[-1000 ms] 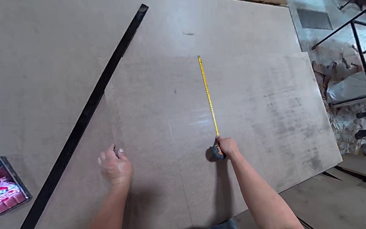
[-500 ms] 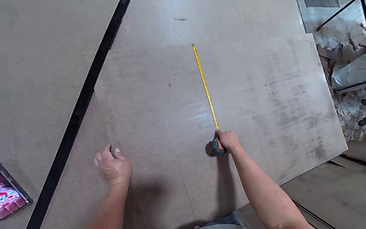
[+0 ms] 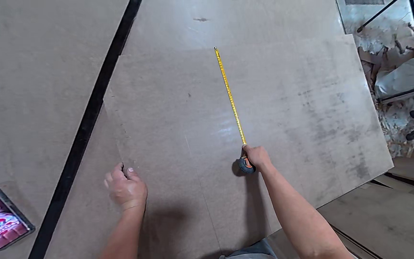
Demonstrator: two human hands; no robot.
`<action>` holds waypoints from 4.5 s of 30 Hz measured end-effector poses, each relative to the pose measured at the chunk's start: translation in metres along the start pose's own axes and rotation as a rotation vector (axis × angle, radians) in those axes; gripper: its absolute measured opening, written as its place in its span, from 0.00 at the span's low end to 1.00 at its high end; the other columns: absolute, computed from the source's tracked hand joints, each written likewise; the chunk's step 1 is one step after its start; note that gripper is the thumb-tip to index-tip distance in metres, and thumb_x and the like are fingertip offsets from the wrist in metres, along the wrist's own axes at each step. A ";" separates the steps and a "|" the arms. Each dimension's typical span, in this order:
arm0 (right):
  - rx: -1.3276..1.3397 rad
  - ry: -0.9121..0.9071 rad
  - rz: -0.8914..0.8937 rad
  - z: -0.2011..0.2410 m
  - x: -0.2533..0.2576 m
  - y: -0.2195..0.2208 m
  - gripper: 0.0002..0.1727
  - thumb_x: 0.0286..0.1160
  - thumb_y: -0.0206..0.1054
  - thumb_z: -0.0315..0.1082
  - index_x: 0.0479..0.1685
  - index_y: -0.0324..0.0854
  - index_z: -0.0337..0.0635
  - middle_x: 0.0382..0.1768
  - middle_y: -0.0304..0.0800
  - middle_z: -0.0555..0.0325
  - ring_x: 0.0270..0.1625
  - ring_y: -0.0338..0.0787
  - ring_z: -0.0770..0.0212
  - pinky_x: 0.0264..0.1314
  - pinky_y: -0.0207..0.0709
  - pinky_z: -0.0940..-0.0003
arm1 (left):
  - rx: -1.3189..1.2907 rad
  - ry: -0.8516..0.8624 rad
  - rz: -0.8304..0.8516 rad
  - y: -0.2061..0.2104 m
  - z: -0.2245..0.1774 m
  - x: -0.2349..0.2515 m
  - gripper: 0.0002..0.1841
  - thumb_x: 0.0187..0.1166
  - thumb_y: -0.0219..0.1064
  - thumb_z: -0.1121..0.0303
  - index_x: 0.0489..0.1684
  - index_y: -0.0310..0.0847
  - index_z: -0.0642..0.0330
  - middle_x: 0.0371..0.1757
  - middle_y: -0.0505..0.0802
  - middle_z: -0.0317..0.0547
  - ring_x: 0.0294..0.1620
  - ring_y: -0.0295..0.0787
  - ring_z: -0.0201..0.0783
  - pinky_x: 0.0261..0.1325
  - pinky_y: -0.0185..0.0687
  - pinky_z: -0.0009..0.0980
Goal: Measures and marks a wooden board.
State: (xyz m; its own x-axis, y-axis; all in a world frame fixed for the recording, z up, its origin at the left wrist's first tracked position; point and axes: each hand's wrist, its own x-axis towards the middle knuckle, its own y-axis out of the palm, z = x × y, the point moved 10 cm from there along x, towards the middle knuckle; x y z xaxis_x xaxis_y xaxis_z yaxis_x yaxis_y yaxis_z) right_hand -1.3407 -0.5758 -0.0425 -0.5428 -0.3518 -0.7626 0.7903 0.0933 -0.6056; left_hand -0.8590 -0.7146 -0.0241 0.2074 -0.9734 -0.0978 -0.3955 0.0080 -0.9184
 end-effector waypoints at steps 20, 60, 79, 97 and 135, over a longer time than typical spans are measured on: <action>-0.178 -0.045 0.116 0.007 0.018 -0.004 0.40 0.82 0.54 0.71 0.44 0.91 0.39 0.51 0.93 0.40 0.59 0.91 0.42 0.61 0.79 0.35 | 0.005 -0.012 -0.006 -0.001 0.002 0.001 0.22 0.93 0.54 0.61 0.78 0.75 0.64 0.71 0.84 0.69 0.76 0.78 0.67 0.76 0.73 0.63; -0.413 -0.098 0.136 0.026 0.034 -0.016 0.37 0.82 0.59 0.67 0.45 0.90 0.36 0.50 0.92 0.37 0.57 0.91 0.39 0.61 0.79 0.34 | 0.031 -0.051 0.010 0.009 0.011 0.005 0.22 0.92 0.56 0.59 0.80 0.75 0.57 0.67 0.86 0.62 0.72 0.82 0.61 0.75 0.76 0.58; 0.023 0.033 0.092 0.000 0.019 0.006 0.36 0.83 0.58 0.66 0.51 0.89 0.38 0.53 0.92 0.39 0.58 0.91 0.43 0.62 0.80 0.38 | 0.026 -0.037 -0.002 0.004 0.009 0.003 0.21 0.92 0.57 0.60 0.78 0.78 0.59 0.68 0.86 0.65 0.73 0.81 0.64 0.75 0.75 0.60; -0.360 -0.194 0.156 0.021 0.039 -0.009 0.36 0.85 0.55 0.66 0.45 0.92 0.40 0.46 0.93 0.40 0.53 0.91 0.41 0.58 0.80 0.35 | 0.024 -0.067 0.038 0.009 0.013 0.005 0.22 0.93 0.53 0.58 0.79 0.76 0.56 0.70 0.86 0.60 0.75 0.80 0.59 0.78 0.74 0.57; -0.092 0.029 0.130 0.005 0.018 -0.003 0.38 0.82 0.57 0.69 0.54 0.89 0.38 0.55 0.91 0.39 0.59 0.91 0.43 0.61 0.82 0.39 | 0.036 -0.041 -0.002 0.004 0.006 0.005 0.21 0.91 0.57 0.61 0.78 0.78 0.58 0.68 0.87 0.61 0.73 0.82 0.61 0.75 0.77 0.58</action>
State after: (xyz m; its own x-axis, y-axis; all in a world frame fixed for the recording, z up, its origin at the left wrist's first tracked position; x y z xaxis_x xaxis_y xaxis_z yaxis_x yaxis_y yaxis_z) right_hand -1.3515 -0.5869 -0.0531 -0.4465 -0.3043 -0.8414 0.8258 0.2218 -0.5185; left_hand -0.8545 -0.7178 -0.0300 0.2448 -0.9632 -0.1112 -0.3628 0.0154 -0.9317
